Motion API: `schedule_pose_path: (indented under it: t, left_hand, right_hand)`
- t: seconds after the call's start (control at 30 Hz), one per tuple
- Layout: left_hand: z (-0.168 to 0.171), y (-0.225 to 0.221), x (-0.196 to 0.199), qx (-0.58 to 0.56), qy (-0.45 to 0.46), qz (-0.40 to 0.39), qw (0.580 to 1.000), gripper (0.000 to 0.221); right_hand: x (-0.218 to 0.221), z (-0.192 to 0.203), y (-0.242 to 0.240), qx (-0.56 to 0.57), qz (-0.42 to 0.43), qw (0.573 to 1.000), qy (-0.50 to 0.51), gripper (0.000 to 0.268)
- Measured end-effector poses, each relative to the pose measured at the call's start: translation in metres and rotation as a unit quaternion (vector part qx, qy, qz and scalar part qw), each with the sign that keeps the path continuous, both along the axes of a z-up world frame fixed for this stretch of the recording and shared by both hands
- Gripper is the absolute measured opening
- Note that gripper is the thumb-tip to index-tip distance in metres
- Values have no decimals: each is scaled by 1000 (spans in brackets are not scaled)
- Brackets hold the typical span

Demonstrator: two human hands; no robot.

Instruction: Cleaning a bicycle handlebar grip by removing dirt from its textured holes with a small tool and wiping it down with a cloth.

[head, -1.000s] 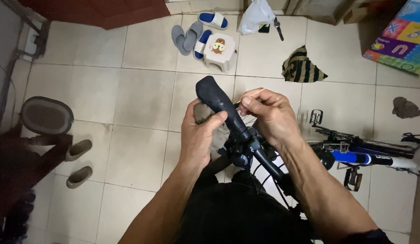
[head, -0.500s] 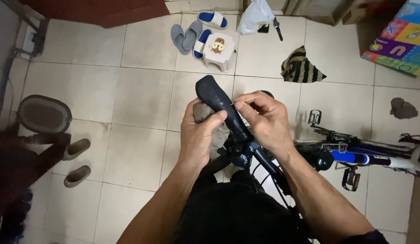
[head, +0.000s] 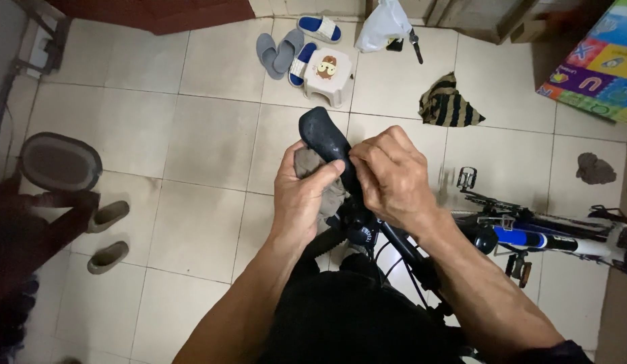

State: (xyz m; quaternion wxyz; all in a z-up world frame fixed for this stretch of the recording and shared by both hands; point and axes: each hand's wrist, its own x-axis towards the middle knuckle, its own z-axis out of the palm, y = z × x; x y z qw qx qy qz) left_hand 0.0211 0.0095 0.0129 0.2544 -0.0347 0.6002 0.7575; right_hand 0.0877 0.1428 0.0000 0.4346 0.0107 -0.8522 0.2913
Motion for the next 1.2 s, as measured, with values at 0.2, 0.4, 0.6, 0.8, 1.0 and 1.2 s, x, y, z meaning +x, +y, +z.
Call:
schedule_pose_path:
  t: [0.2, 0.4, 0.6, 0.8, 1.0, 1.2]
  left_hand:
    - [-4, 0, 0, 1, 15, 0, 1000, 50]
    - [-5, 1, -1, 4, 15, -2, 1000, 51]
    - [-6, 2, -2, 10, 4, -5, 1000, 50]
    - [-11, 1, -4, 2, -1, -8, 1000, 52]
    - [-6, 1, -2, 10, -6, -7, 1000, 53]
    - [-10, 0, -3, 12, -3, -7, 1000, 53]
  right_hand:
    - [-3, -2, 2, 40, -30, 999, 20, 8]
    - [-1, 6, 1, -4, 8, 1000, -2, 9]
    - [4, 7, -2, -82, -13, 995, -48, 9]
    - [6, -6, -8, -562, 6, 825, -61, 5]
    - [22, 7, -10, -575, -40, 812, -89, 4]
    - [30, 10, -18, -531, -42, 838, -121, 7]
